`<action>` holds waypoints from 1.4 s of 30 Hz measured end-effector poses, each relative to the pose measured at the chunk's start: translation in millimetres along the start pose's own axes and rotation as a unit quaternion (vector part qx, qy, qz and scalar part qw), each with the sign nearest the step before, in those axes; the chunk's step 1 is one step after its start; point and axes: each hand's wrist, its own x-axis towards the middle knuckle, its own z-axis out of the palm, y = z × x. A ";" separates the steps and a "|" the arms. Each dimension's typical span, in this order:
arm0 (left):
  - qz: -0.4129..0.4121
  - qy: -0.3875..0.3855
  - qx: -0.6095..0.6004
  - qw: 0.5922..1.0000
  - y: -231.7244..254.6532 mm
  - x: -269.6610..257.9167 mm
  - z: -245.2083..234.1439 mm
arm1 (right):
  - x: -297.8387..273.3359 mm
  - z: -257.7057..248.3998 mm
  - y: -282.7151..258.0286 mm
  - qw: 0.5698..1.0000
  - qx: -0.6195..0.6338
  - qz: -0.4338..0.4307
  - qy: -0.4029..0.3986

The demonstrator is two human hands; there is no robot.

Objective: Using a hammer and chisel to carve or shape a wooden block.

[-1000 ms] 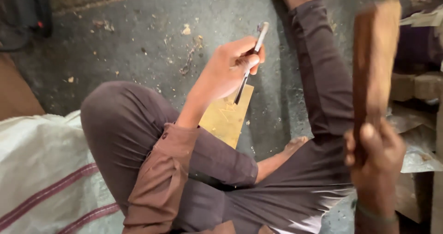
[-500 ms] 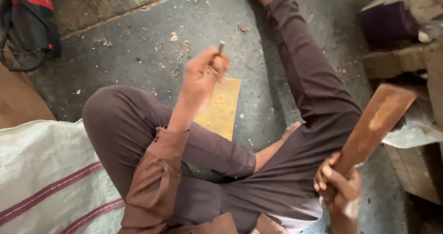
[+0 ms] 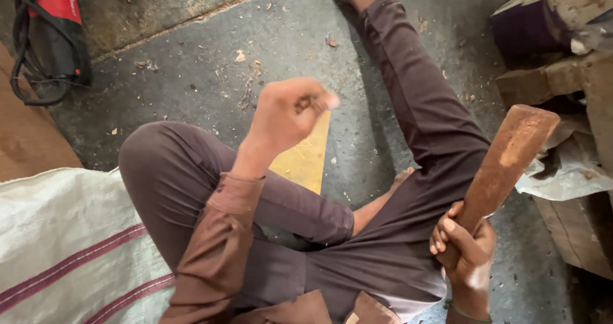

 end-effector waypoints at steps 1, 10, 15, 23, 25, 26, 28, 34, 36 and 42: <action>0.001 0.000 0.000 1.000 -0.6 1.4 -1.4 | 2.2 1.0 -0.8 1.000 0.000 -0.001 0.000; 0.080 -0.290 0.441 0.845 -67.8 3.2 -9.6 | 0.3 -4.6 0.9 1.000 0.021 -0.002 -0.023; 0.066 -0.058 0.366 0.927 -47.5 6.9 -8.8 | -4.6 3.2 -5.8 1.000 0.016 -0.007 -0.001; 0.082 -0.008 0.416 0.906 -28.3 6.4 -9.3 | -10.7 4.1 -6.0 1.000 0.016 0.005 0.004; 0.041 0.100 0.403 0.909 -21.4 15.0 -16.9 | -7.4 2.7 -4.8 1.000 0.002 -0.005 0.006; 0.057 0.073 0.389 0.917 -22.6 14.6 -20.3 | -5.5 -2.5 -0.9 1.000 0.017 0.002 0.001; 0.071 0.046 0.375 0.923 -22.8 12.5 -19.6 | -2.6 -4.0 1.1 0.999 0.032 0.011 -0.004; 0.202 -0.146 0.342 0.906 -16.0 12.2 7.3 | -2.2 -1.3 -2.1 1.000 0.015 0.006 0.004; 0.083 -0.196 0.252 0.944 3.2 20.2 16.8 | -2.1 -9.6 4.2 0.999 0.027 0.026 0.006; 0.054 -0.403 -0.074 0.911 -13.7 49.6 49.0 | 4.7 -23.8 14.9 0.998 0.052 0.009 -0.025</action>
